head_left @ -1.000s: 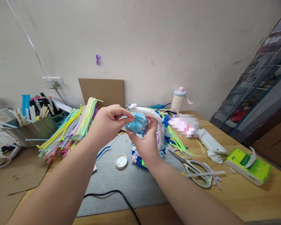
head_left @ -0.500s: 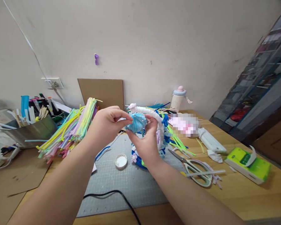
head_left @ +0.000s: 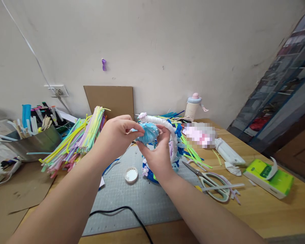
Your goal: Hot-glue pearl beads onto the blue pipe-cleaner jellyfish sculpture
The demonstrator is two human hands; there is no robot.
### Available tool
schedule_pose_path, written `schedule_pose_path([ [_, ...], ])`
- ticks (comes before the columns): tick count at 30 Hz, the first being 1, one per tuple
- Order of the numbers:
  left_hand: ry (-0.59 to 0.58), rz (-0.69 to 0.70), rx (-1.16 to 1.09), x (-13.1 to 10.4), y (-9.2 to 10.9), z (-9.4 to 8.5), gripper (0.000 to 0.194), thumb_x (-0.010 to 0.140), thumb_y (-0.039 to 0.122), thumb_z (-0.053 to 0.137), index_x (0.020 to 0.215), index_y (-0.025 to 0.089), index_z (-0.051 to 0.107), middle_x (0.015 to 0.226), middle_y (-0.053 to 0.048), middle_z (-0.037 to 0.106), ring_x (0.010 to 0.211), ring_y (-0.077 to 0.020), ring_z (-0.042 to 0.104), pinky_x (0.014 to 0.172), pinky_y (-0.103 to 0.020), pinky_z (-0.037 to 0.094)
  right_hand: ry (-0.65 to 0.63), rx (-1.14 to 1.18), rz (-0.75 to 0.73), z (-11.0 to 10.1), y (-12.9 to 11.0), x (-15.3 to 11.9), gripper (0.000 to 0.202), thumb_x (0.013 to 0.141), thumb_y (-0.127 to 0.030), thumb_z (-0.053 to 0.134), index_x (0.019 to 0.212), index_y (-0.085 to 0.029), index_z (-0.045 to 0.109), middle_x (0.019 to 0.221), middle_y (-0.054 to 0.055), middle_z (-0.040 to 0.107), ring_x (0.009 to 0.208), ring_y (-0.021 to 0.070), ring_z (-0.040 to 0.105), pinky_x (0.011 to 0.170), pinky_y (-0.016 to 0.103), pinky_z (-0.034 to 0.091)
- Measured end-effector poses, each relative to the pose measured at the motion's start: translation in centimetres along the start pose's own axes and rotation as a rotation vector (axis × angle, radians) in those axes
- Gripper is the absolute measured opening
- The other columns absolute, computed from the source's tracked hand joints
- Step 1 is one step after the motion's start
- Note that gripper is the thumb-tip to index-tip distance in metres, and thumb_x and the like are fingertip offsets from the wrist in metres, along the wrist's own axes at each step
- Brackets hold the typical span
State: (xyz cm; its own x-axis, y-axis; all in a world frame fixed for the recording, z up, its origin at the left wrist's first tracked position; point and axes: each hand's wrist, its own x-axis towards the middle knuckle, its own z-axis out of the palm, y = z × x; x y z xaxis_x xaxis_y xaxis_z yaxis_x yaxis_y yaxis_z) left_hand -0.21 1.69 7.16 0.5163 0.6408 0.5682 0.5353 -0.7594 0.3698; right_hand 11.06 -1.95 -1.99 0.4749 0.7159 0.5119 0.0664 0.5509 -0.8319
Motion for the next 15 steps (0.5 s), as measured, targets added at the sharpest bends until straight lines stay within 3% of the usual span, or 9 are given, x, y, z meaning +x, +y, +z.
schedule_pose_path([
  [8,-0.009,-0.047,-0.051,-0.29,-0.08,-0.23,0.012,0.074,0.025,0.065,0.084,0.024,0.072,0.065,0.002,0.051,0.056,-0.0100,0.042,0.052,-0.025,0.033,0.026,-0.032,-0.018,0.06,0.27,-0.07,0.062,0.069,-0.025,0.075,0.118,-0.026,0.035,0.119,0.008,0.054,0.110,0.0237,0.055,0.098,0.045,0.043],
  [15,-0.019,-0.016,-0.058,-0.09,0.14,-0.21,0.009,0.076,0.025,0.061,0.074,0.020,0.068,0.072,0.001,0.053,0.062,-0.0107,0.044,0.056,-0.025,0.035,0.015,-0.003,-0.025,0.17,0.12,-0.07,0.060,0.070,-0.025,0.074,0.117,-0.027,0.035,0.117,0.007,0.055,0.108,0.0222,0.057,0.097,0.043,0.044],
])
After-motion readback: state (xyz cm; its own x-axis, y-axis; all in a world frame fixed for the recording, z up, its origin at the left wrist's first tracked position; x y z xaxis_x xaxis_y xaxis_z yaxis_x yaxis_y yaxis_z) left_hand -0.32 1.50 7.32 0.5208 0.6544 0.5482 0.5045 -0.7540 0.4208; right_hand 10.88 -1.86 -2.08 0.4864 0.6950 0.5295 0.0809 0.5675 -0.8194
